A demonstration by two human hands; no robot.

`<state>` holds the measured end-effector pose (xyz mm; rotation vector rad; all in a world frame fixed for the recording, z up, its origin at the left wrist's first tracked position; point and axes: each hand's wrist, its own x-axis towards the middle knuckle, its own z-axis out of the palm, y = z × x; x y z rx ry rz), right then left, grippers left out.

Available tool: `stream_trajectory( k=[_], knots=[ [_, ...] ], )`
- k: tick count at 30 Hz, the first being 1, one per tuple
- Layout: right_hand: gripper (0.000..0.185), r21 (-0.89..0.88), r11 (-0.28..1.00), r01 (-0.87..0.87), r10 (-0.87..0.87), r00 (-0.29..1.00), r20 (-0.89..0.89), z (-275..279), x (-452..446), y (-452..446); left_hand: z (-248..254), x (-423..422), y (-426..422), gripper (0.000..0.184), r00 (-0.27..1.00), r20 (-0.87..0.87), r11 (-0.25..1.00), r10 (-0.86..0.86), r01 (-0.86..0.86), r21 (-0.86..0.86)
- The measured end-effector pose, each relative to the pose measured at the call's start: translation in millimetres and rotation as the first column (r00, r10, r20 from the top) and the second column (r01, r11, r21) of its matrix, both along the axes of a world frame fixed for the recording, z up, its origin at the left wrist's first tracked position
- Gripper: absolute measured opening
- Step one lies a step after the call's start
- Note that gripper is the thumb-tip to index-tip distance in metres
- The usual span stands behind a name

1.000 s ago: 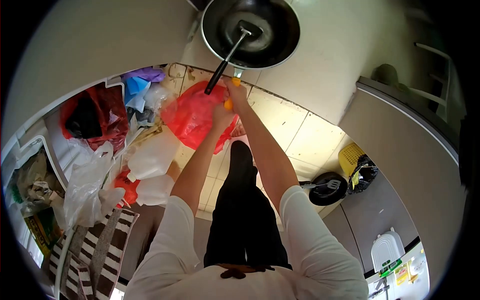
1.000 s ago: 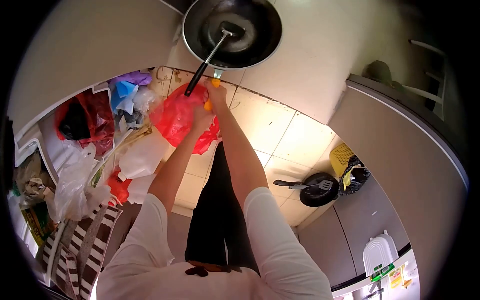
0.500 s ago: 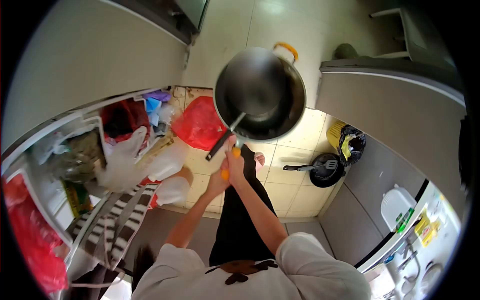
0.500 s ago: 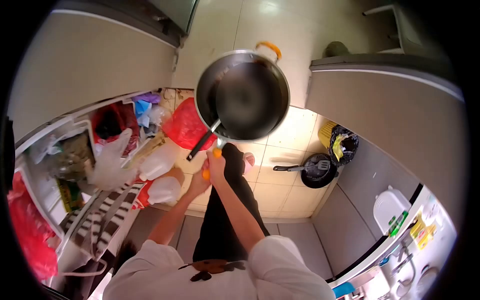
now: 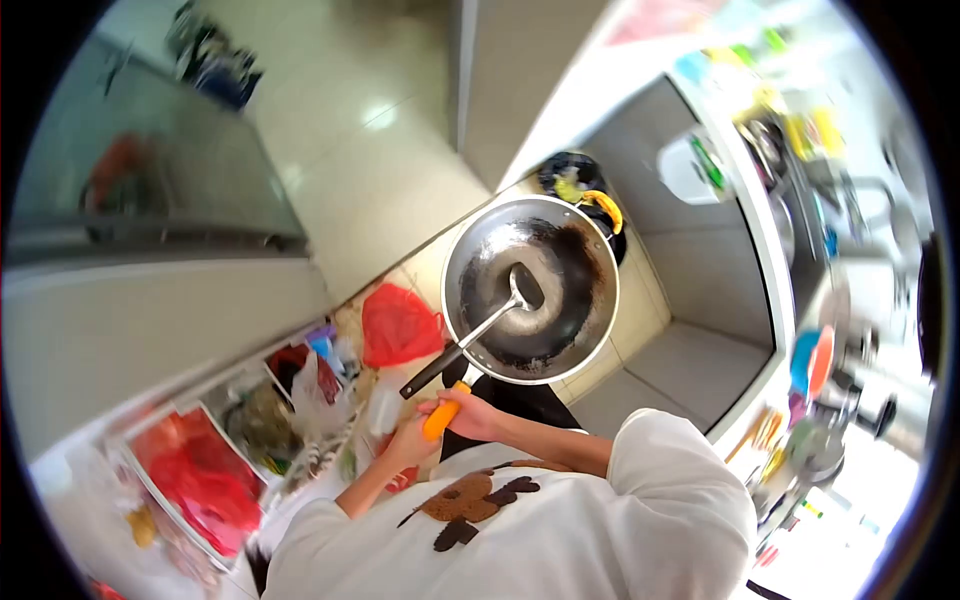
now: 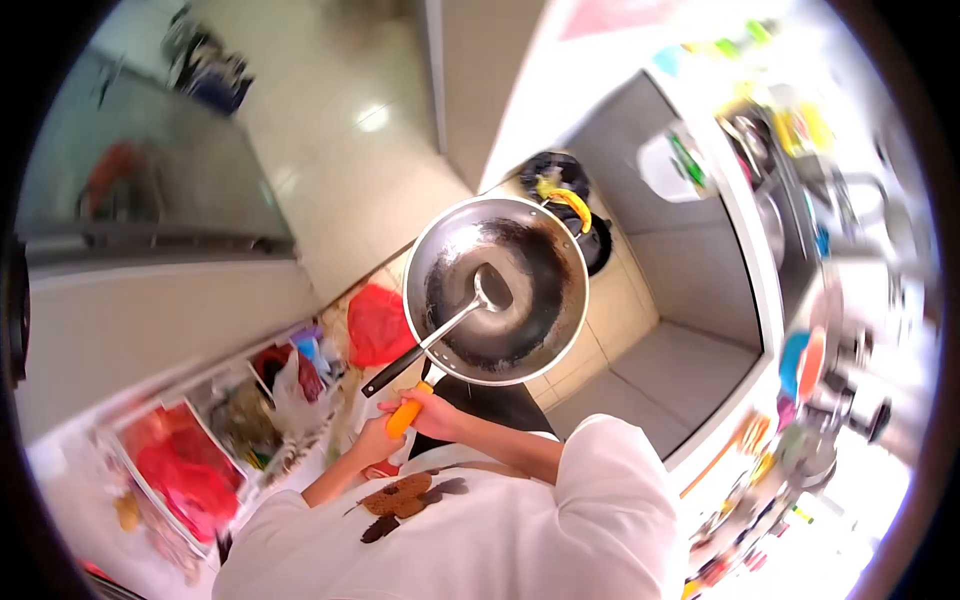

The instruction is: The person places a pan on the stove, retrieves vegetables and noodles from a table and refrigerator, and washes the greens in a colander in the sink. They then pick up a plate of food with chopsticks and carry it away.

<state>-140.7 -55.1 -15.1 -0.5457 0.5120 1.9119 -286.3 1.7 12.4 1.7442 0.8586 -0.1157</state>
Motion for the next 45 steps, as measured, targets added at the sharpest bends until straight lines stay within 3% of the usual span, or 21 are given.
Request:
stream_trajectory(
  k=[2, 4, 6, 11, 12, 14, 15, 17, 21, 23, 26, 28, 29, 31, 34, 36, 39, 42, 45],
  knots=[
    [0.022, 0.097, 0.988, 0.121, -0.131, 0.986, 0.101, 24.5, 0.8, -9.6, 20.7, 9.6, 13.3, 0.029, 0.981, -0.070, 0.983, -0.182, 0.179, -0.043],
    [0.022, 0.092, 0.942, 0.323, -0.333, 0.932, 0.145, 55.4, 7.6, -15.0, 34.6, 29.2, 21.6, 0.032, 0.960, -0.099, 0.963, -0.262, 0.253, -0.096],
    [0.022, 0.263, 0.858, 0.441, -0.497, 0.843, 0.207, 61.9, 15.5, -16.4, 39.0, 50.5, 28.9, 0.036, 0.920, 0.048, 0.918, -0.389, 0.383, 0.106],
    [0.020, 0.293, 0.646, 0.705, -0.759, 0.556, 0.338, 86.7, 48.5, -61.0, 67.7, 114.0, -2.5, 0.036, 0.811, 0.219, 0.836, -0.543, 0.548, 0.043],
    [0.020, 0.261, 0.595, 0.760, -0.795, 0.508, 0.332, 106.4, 38.2, -52.8, 69.8, 106.9, 3.7, 0.036, 0.804, 0.188, 0.818, -0.565, 0.575, 0.001],
    [0.021, 0.281, 0.507, 0.815, -0.845, 0.405, 0.350, 115.8, 73.1, -76.7, 59.0, 147.8, -21.3, 0.031, 0.769, 0.357, 0.826, -0.531, 0.563, 0.015],
    [0.022, 0.260, 0.464, 0.847, -0.845, 0.335, 0.417, 127.2, 83.6, -85.5, 69.3, 166.2, -32.4, 0.031, 0.743, 0.369, 0.807, -0.558, 0.589, 0.035],
    [0.022, 0.309, 0.402, 0.862, -0.869, 0.252, 0.427, 125.7, 108.8, -101.7, 105.0, 203.7, -48.9, 0.025, 0.801, 0.127, 0.752, -0.585, 0.594, -0.286],
    [0.019, 0.366, 0.312, 0.877, -0.892, 0.137, 0.431, 133.0, 134.5, -137.2, 127.5, 242.3, -89.5, 0.023, 0.797, 0.144, 0.700, -0.587, 0.588, -0.404],
    [0.015, 0.421, 0.302, 0.856, -0.906, 0.119, 0.407, 142.5, 145.2, -156.8, 123.2, 255.4, -96.9, 0.027, 0.706, 0.165, 0.679, -0.689, 0.708, -0.195],
    [0.017, 0.484, 0.301, 0.822, -0.919, 0.114, 0.377, 157.0, 149.6, -177.3, 135.3, 272.2, -98.8, 0.031, 0.596, 0.128, 0.579, -0.793, 0.802, -0.149],
    [0.020, 0.465, 0.242, 0.852, -0.937, 0.081, 0.339, 176.9, 147.7, -190.9, 154.4, 283.8, -105.0, 0.030, 0.419, 0.137, 0.428, -0.898, 0.903, 0.045],
    [0.020, 0.465, 0.217, 0.858, -0.936, 0.049, 0.348, 181.9, 148.3, -199.3, 164.7, 290.5, -112.8, 0.033, 0.336, 0.224, 0.370, -0.915, 0.919, 0.132],
    [0.025, 0.523, 0.101, 0.846, -0.947, -0.080, 0.312, 187.0, 143.8, -211.5, 170.7, 303.3, -126.5, 0.034, 0.235, 0.268, 0.285, -0.934, 0.944, 0.169],
    [0.028, 0.482, -0.053, 0.874, -0.869, -0.279, 0.410, 202.3, 133.5, -237.4, 177.1, 317.7, -163.6, 0.031, -0.002, 0.365, 0.072, -0.931, 0.979, 0.189],
    [0.028, 0.489, -0.167, 0.856, -0.821, -0.395, 0.412, 204.0, 118.9, -260.2, 197.3, 313.8, -196.0, 0.026, 0.132, 0.201, 0.074, -0.971, 0.959, -0.274],
    [0.028, 0.480, -0.317, 0.818, -0.682, -0.549, 0.483, 214.0, 90.9, -295.6, 203.4, 300.1, -244.6, 0.024, -0.008, 0.237, -0.086, -0.971, 0.944, -0.320],
    [0.028, 0.482, -0.422, 0.768, -0.563, -0.639, 0.524, 213.0, 56.2, -331.1, 198.7, 270.3, -289.6, 0.024, -0.033, 0.349, -0.170, -0.937, 0.913, -0.370],
    [0.029, 0.463, -0.550, 0.695, -0.471, -0.716, 0.516, 213.6, 23.4, -363.3, 196.1, 244.4, -331.8, 0.024, -0.131, 0.351, -0.270, -0.927, 0.884, -0.381]
  ],
)
